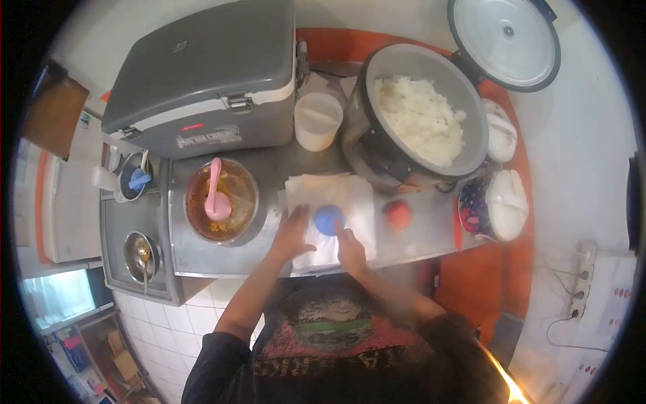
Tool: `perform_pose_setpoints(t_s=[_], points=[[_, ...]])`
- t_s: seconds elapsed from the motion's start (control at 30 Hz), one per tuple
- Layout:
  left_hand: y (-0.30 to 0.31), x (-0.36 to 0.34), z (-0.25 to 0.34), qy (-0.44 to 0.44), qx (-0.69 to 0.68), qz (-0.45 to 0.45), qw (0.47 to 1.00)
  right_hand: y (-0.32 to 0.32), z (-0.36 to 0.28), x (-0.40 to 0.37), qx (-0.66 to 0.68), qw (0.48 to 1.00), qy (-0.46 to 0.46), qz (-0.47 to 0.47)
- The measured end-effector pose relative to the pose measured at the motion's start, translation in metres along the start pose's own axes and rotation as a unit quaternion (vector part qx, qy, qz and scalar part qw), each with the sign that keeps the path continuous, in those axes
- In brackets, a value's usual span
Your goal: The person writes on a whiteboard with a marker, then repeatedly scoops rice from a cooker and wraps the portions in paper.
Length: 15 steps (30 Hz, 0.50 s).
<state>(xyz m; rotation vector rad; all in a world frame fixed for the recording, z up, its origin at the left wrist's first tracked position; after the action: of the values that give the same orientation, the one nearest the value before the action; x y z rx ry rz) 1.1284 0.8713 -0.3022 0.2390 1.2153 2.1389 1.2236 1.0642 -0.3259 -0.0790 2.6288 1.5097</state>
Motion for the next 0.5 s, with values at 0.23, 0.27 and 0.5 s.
perform_pose_setpoints(t_s=[0.23, 0.27, 0.5], points=[[0.001, 0.000, 0.002, 0.022, 0.031, -0.031, 0.999, 0.026, -0.001, 0.007, 0.116, 0.987, 0.013, -0.109], [0.002, 0.010, -0.002, 0.043, 0.045, -0.051, 0.997, 0.042, 0.001, 0.014, 0.155, 0.978, 0.031, -0.136], [-0.022, 0.066, -0.014, -0.052, 0.204, 0.152, 0.966, 0.090, 0.016, -0.007, 0.323, 0.942, -0.093, -0.007]])
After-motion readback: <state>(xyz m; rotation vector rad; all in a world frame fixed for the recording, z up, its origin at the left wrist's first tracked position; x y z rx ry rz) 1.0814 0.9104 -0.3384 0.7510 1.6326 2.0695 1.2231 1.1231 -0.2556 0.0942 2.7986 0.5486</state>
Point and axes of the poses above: each hand's wrist, its own x-axis towards the middle knuckle, its own y-axis out of the back of the hand, z = x × y, the point moved 3 cm from there along x, towards the middle knuckle, and after that the axes turned 2 degrees about -x, right-handed, at the moved point
